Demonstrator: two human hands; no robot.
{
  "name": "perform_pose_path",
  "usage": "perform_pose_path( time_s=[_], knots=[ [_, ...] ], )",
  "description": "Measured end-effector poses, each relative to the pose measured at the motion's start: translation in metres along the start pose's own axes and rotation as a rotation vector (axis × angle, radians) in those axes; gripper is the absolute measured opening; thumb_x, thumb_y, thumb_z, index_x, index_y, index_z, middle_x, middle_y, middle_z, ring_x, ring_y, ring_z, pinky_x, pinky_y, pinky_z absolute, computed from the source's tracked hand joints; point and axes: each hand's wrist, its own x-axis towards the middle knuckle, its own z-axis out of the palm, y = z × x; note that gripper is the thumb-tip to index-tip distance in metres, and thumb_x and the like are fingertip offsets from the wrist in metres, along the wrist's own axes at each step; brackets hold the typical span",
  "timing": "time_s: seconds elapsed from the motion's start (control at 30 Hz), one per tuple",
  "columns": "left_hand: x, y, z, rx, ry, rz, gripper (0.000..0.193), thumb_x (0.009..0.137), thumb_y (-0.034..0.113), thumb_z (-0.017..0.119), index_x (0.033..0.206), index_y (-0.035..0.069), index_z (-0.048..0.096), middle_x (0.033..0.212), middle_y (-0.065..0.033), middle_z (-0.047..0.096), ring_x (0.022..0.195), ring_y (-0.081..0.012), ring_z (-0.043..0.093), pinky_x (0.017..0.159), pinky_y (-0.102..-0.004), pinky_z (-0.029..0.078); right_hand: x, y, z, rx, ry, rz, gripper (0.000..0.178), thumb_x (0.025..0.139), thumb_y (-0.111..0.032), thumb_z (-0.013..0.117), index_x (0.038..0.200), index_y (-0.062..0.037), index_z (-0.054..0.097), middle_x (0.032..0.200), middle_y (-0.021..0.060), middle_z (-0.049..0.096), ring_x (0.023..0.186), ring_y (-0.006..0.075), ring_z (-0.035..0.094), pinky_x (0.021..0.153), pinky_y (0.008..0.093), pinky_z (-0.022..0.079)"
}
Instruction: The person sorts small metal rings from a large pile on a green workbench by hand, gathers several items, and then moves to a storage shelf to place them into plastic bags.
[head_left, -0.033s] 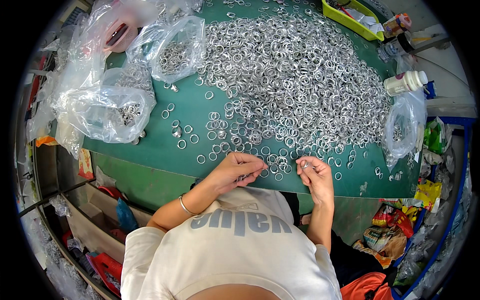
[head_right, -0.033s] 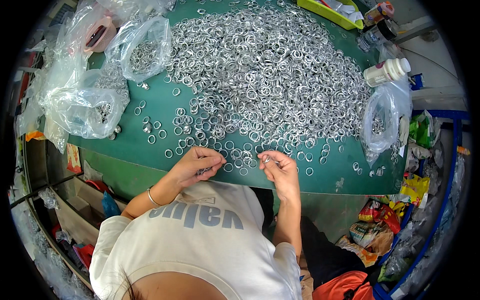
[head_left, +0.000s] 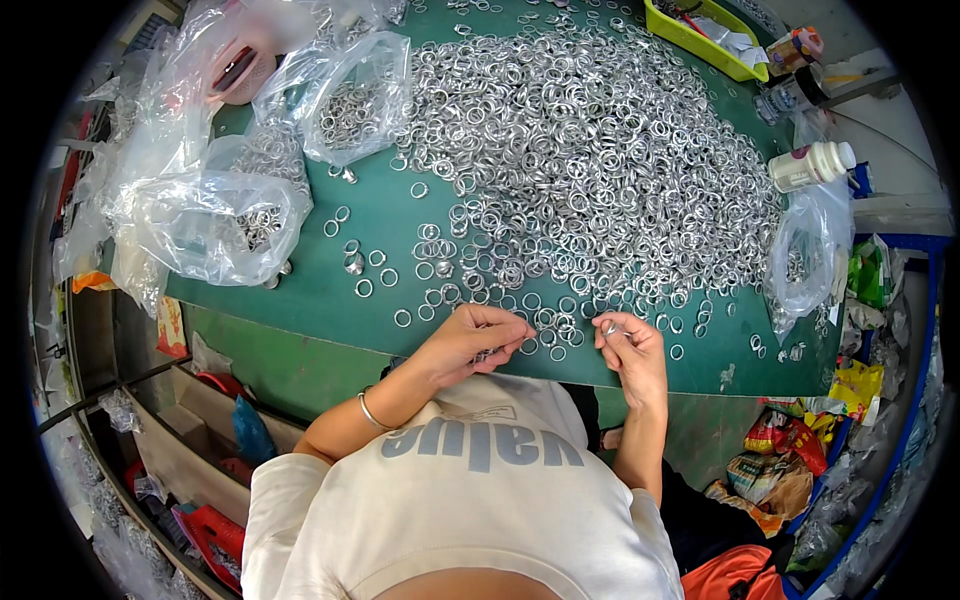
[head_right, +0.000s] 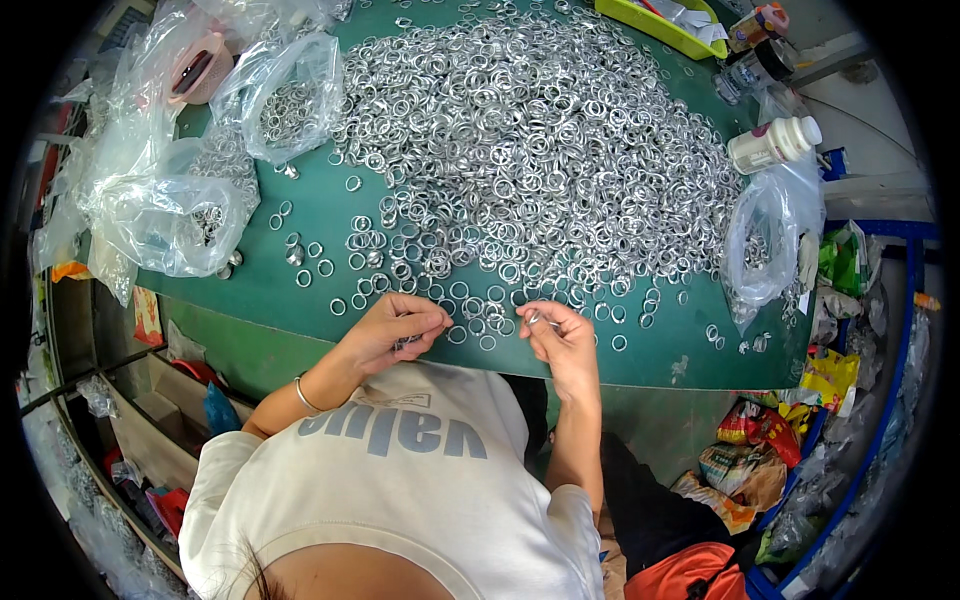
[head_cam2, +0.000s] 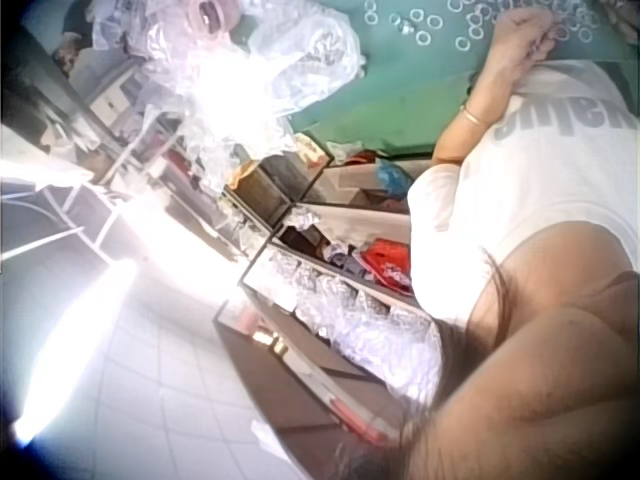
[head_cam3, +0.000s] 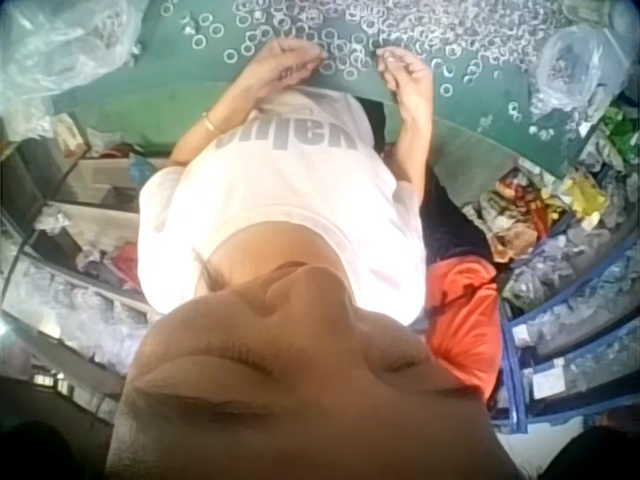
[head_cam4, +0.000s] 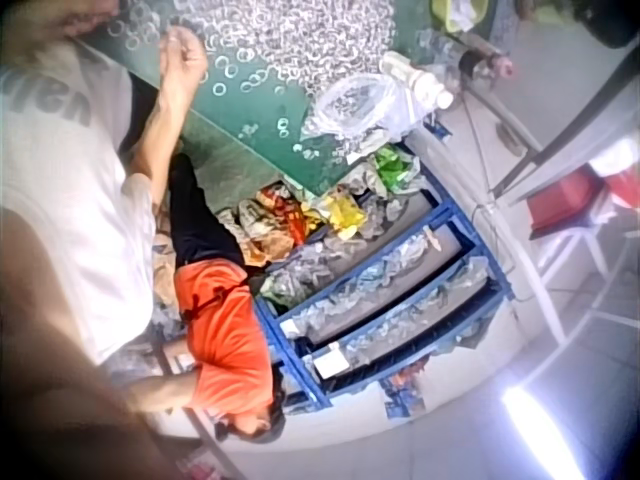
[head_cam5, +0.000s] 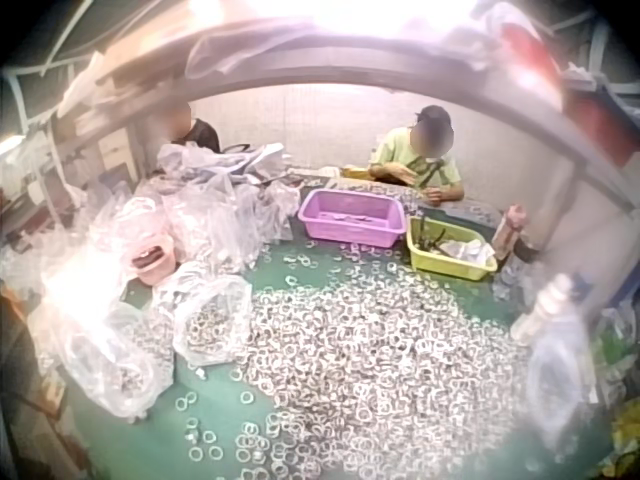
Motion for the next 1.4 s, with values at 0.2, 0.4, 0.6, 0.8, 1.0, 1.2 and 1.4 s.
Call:
perform_pose_path(
  time_s=[0.2,0.4,0.6,0.8,1.0,1.2,1.4],
  knots=[
    [0.003,-0.009,0.01,0.886,0.193,0.578,0.008,0.077,0.006,0.063,0.083,0.002,0.067,0.069,-0.0039,0.06,0.055,-0.0115,0.053,0.051,-0.0228,0.041,0.001,-0.002,0.009,-0.765,0.389,-0.319,0.012,0.08,-0.007,0.061,0.091,-0.0017,0.059,0.056,0.0035,0.05,0.044,0.0097,0.039,0.041,0.0261,0.03],
    [0.013,-0.016,0.016,1.213,0.291,0.783,0.012,0.074,0.007,0.066,0.086,0.005,0.066,0.068,-0.0069,0.057,0.051,-0.0191,0.053,0.048,-0.0284,0.042,-0.008,0.007,0.038,-1.184,0.312,-0.372,0.015,0.073,-0.015,0.068,0.082,-0.0068,0.06,0.054,0.0064,0.051,0.045,0.0247,0.049,0.043,0.0345,0.036],
    [0.022,-0.014,0.019,1.511,0.276,0.809,0.016,0.078,0.013,0.059,0.092,0.008,0.061,0.073,-0.0077,0.054,0.057,-0.0272,0.057,0.049,-0.0366,0.046,-0.001,0.006,0.023,-0.952,0.397,-0.399,0.009,0.076,-0.009,0.063,0.07,-0.0029,0.059,0.055,0.0082,0.052,0.044,0.0201,0.048,0.044,0.0304,0.037],
    [0.025,-0.012,0.018,1.595,0.303,0.762,0.012,0.076,0.011,0.058,0.088,0.007,0.058,0.073,-0.0082,0.053,0.058,-0.0279,0.057,0.049,-0.038,0.046,-0.005,0.006,0.025,-1.086,0.262,-0.401,0.017,0.072,-0.015,0.069,0.082,-0.0065,0.057,0.05,0.0051,0.045,0.041,0.0187,0.042,0.042,0.031,0.034],
    [0.024,-0.016,0.021,1.536,0.337,0.837,0.011,0.075,0.01,0.059,0.085,0.007,0.058,0.072,-0.0081,0.052,0.058,-0.0277,0.057,0.048,-0.0382,0.045,0.002,0.014,0.019,-0.812,0.212,-0.293,0.008,0.075,-0.008,0.064,0.075,-0.004,0.057,0.052,0.0011,0.047,0.042,0.0106,0.042,0.041,0.0248,0.032],
    [0.03,-0.021,0.024,1.637,0.249,0.797,0.01,0.076,0.014,0.061,0.085,0.009,0.06,0.071,-0.0064,0.052,0.055,-0.0256,0.057,0.046,-0.0356,0.044,0.0,-0.008,0.004,0.496,-0.109,-0.106,0.011,0.077,0.002,0.043,0.085,0.0017,0.05,0.077,0.0084,0.051,0.049,0.0074,0.034,0.041,0.0202,0.025],
    [0.032,-0.015,0.02,1.751,0.168,0.77,0.014,0.072,0.012,0.059,0.086,0.008,0.058,0.073,-0.0071,0.051,0.057,-0.0253,0.058,0.045,-0.0358,0.045,-0.001,0.004,0.025,-0.94,0.056,-0.406,0.011,0.073,-0.01,0.066,0.08,-0.005,0.059,0.06,0.0033,0.048,0.047,0.0182,0.048,0.045,0.0283,0.037]
  ],
)
